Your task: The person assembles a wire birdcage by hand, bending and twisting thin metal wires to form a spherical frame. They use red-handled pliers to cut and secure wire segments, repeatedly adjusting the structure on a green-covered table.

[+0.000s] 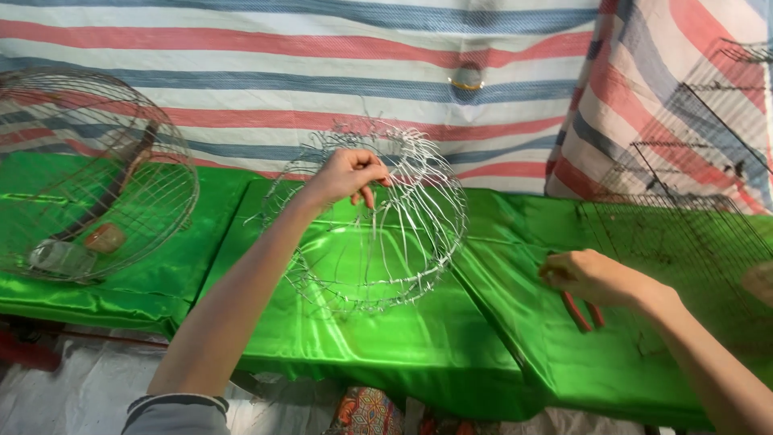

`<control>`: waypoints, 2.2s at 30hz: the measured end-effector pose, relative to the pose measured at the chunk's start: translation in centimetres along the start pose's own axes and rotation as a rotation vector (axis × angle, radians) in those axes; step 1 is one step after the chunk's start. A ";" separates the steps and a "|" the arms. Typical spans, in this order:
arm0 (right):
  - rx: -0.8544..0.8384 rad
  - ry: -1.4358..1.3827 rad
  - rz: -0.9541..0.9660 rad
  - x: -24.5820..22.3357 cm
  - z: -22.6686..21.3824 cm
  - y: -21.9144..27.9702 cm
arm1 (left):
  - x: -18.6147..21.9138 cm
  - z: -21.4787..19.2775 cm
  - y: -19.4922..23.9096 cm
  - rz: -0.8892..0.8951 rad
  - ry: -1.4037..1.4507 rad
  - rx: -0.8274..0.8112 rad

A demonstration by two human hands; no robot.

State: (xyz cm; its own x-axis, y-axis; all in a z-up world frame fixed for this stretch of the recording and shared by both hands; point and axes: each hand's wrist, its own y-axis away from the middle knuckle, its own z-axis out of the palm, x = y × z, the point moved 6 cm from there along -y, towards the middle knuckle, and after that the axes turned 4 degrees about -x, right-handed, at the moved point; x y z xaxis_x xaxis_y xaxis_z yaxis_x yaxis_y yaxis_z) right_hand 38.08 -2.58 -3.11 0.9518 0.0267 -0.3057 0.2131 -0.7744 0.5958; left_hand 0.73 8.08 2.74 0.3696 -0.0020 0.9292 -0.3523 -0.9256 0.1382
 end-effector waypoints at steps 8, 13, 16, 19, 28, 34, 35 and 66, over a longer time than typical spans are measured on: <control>-0.078 0.218 0.387 16.6 9.9 -5.4 | -0.9 -1.0 -1.3 0.093 -0.405 0.278; -0.097 0.254 0.518 19.9 12.3 -7.5 | 1.0 -0.5 1.2 -0.012 -0.370 0.300; -0.102 0.239 0.544 20.6 12.0 -8.0 | 1.1 -0.3 1.3 -0.048 -0.311 0.262; -0.095 0.206 0.520 20.6 11.8 -8.1 | 1.2 0.0 2.0 -0.165 -0.182 0.224; -0.073 0.207 0.523 20.1 11.4 -9.9 | 1.4 0.0 1.8 -0.171 -0.135 0.233; -0.086 0.318 0.557 18.9 11.5 -10.9 | 1.8 0.3 0.6 -0.119 -0.049 0.191; -0.072 0.295 0.556 18.8 11.4 -10.8 | 1.8 0.5 0.6 -0.117 -0.034 0.177; 0.612 0.049 -0.890 -23.8 -6.9 -10.3 | -2.8 -2.1 -3.8 0.256 -0.633 0.202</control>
State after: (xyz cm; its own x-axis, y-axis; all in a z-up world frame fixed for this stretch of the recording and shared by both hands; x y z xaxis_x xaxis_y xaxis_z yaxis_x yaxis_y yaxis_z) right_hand 14.80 9.14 3.17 0.5208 0.7504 -0.4071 0.6990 -0.6486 -0.3013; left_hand -0.74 12.43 0.36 0.7469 -0.3912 0.5377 -0.3508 -0.9188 -0.1811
